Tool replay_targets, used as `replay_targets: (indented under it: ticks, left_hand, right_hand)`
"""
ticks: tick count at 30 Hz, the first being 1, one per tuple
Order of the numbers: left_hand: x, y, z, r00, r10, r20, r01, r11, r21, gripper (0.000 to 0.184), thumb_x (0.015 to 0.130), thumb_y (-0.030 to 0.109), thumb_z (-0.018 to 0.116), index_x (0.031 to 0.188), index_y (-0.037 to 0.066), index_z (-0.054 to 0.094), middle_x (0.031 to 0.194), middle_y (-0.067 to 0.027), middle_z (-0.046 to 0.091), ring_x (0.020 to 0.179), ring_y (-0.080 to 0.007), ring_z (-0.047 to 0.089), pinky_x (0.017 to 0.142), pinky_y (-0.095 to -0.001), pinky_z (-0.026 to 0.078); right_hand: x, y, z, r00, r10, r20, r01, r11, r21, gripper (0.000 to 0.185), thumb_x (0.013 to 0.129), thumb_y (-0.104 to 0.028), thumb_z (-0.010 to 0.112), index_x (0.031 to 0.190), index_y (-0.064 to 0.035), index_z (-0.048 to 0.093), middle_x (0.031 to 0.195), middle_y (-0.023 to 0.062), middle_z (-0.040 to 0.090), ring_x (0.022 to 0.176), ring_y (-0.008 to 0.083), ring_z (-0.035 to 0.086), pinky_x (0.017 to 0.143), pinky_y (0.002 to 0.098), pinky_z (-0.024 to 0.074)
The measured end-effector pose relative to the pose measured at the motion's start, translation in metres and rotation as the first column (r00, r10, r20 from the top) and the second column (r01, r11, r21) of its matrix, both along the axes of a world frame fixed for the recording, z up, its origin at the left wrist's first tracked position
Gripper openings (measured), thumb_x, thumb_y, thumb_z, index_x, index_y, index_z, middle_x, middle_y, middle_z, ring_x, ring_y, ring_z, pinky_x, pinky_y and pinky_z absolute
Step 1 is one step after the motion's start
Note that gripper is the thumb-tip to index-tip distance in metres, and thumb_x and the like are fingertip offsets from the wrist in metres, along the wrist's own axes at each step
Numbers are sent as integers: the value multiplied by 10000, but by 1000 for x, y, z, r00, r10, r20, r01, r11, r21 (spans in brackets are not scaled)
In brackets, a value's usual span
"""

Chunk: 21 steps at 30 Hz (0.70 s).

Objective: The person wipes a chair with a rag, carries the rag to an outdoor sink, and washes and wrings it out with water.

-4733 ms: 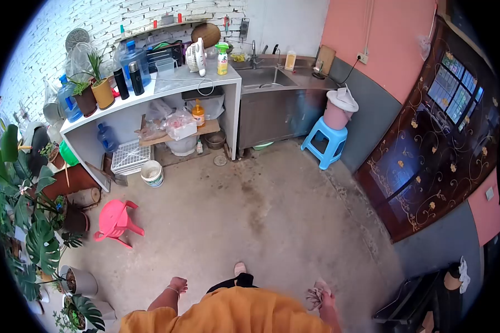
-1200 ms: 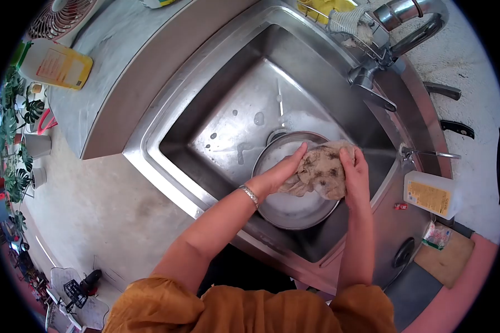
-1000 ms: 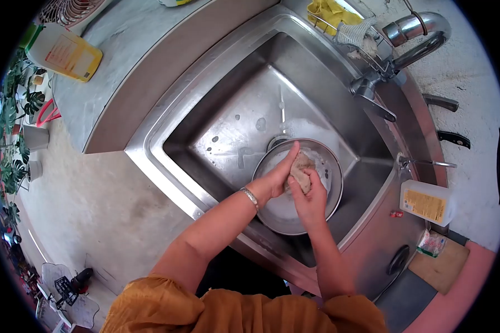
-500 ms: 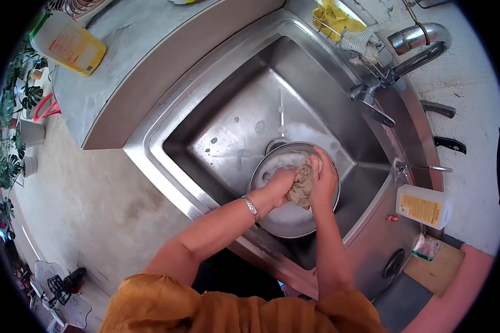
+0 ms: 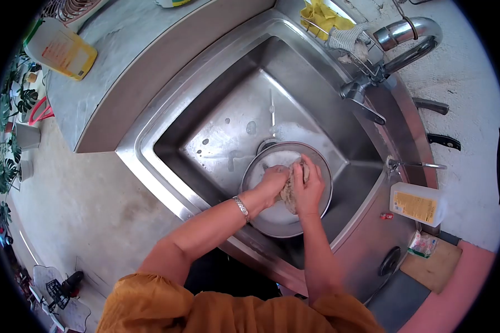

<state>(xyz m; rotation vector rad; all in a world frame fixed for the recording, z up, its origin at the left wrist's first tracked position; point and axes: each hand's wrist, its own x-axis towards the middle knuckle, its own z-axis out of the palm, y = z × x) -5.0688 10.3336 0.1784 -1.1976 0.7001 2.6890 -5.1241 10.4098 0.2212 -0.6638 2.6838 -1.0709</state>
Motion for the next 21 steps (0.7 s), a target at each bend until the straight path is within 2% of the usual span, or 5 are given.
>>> replay_targets:
  ticks: [5,11,15,17,21]
  left_hand:
    - [7,-2,-3,997,57,-45,-60,996,-72,228,898,151,436,1013,-30,517,896,-109,577,773,-175,598,643,-290,507]
    - [2,-7,14,963,-264,-56,259,963,-80,314,899,259,463,1005,-24,551,883,-89,589,717,-142,586,568,-264,478]
    - [5,-14,11,887,-451,103,415,677,-607,423,835,338,562,1025,-39,573,818,-140,604,736,-225,599,679,-328,478]
    - [9,-22,18,857,-463,224,341,186,-922,327,777,288,641,1010,64,596,1003,-134,550,904,-248,563,778,-337,452]
    - [9,-21,17,688,-467,555,497,-253,-830,186,742,130,592,924,99,611,1034,-109,524,950,-291,531,819,-395,430]
  right_hand:
    - [47,6,-16,974,132,-185,-162,974,-159,258,858,-245,573,1017,-45,605,846,178,621,811,311,611,730,363,465]
    - [-51,59,-32,968,-153,197,150,988,31,331,906,-303,510,995,1,605,825,133,637,768,210,612,719,308,468]
    - [-60,93,-27,756,-148,637,341,921,-190,366,916,-329,501,900,16,623,783,85,637,700,99,562,656,251,451]
    - [-65,107,-30,750,-131,649,333,922,-199,359,906,-338,522,850,3,621,729,34,611,647,69,533,626,221,437]
    - [-62,118,-54,858,-84,507,114,993,-28,271,845,-284,604,843,-13,607,779,60,590,724,136,546,685,272,448]
